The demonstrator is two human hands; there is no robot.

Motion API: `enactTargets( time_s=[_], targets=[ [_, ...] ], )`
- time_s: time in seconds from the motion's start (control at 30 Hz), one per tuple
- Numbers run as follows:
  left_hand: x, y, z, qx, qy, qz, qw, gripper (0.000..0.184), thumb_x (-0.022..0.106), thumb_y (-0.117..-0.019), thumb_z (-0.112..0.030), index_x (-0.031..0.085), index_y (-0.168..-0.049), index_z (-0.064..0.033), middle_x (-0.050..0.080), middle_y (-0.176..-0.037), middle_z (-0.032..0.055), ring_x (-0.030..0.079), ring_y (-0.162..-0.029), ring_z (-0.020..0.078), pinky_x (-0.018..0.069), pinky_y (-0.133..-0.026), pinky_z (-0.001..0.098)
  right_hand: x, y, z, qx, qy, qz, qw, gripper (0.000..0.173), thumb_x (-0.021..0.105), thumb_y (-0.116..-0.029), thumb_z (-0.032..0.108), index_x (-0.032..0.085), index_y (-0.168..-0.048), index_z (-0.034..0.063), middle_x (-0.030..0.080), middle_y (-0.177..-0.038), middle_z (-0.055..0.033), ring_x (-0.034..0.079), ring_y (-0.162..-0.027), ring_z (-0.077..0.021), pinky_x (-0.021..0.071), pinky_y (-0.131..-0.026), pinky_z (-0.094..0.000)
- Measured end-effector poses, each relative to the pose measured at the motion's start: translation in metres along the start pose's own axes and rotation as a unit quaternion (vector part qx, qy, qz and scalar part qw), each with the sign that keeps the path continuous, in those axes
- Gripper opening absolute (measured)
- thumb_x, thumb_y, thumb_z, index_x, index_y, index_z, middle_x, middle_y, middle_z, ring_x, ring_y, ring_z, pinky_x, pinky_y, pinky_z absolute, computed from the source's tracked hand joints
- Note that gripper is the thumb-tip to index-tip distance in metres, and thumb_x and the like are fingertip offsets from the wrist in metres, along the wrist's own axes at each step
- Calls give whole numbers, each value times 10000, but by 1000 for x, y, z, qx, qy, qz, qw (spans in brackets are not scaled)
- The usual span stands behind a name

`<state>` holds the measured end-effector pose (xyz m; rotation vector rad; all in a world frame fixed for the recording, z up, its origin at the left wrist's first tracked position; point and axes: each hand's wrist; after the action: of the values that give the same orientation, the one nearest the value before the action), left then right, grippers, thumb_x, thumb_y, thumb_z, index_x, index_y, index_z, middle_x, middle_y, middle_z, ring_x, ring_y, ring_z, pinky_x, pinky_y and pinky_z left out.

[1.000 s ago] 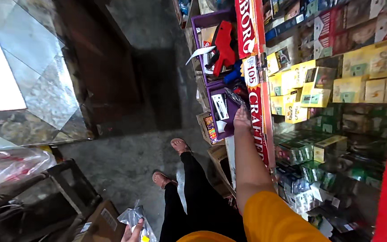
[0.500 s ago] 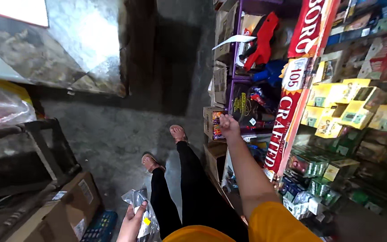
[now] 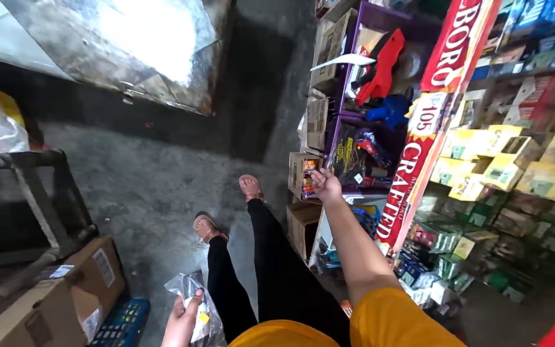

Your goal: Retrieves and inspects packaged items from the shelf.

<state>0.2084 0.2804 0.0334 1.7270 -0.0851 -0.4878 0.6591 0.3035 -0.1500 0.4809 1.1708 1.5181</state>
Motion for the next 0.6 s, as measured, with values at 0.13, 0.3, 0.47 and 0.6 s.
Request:
enactTargets(
  time_s=[0.13, 0.3, 0.47, 0.6],
  targets=[
    [3, -6, 7, -5, 3, -1, 1000, 492, 560, -1047, -283, 432, -1448, -29, 653, -1165, 103, 664, -944, 82, 575, -828, 297, -10, 4, -1, -167, 65, -231, 956, 538, 580, -1041, 412, 527, -1313, -49, 630, -1132, -209, 635, -984, -273, 539, -870, -447],
    [16, -19, 15, -34, -34, 10, 999, 524, 576, -1033, -322, 448, -1439, -16, 644, -1196, 125, 648, -988, 105, 557, -869, 334, -41, -42, 24, -223, 171, -315, 907, 411, 400, -1095, 243, 601, -1341, -18, 536, -1437, -232, 497, -1359, -323, 405, -1122, -467],
    [29, -23, 16, -50, -62, 29, 996, 465, 575, -1030, -260, 462, -1383, 21, 618, -1064, 78, 599, -868, 38, 519, -793, 257, -55, -95, 68, -131, 402, -320, 848, 421, 368, -1079, 162, 553, -1395, -45, 574, -1421, -256, 540, -1355, -369, 442, -1101, -515],
    [37, -28, 16, -65, -72, 28, 995, 469, 561, -1046, -251, 448, -1392, 46, 617, -1088, 105, 600, -883, 50, 521, -811, 261, -47, -118, 81, -85, 354, -284, 887, 432, 352, -1103, 176, 528, -1404, -80, 495, -1495, -265, 468, -1417, -363, 387, -1146, -513]
  ],
)
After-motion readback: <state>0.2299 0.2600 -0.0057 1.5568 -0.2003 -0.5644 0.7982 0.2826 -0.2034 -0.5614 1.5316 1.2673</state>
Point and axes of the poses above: each hand's wrist, its own y-axis away from the middle knuckle, its own x-axis out of the palm, z = x × y
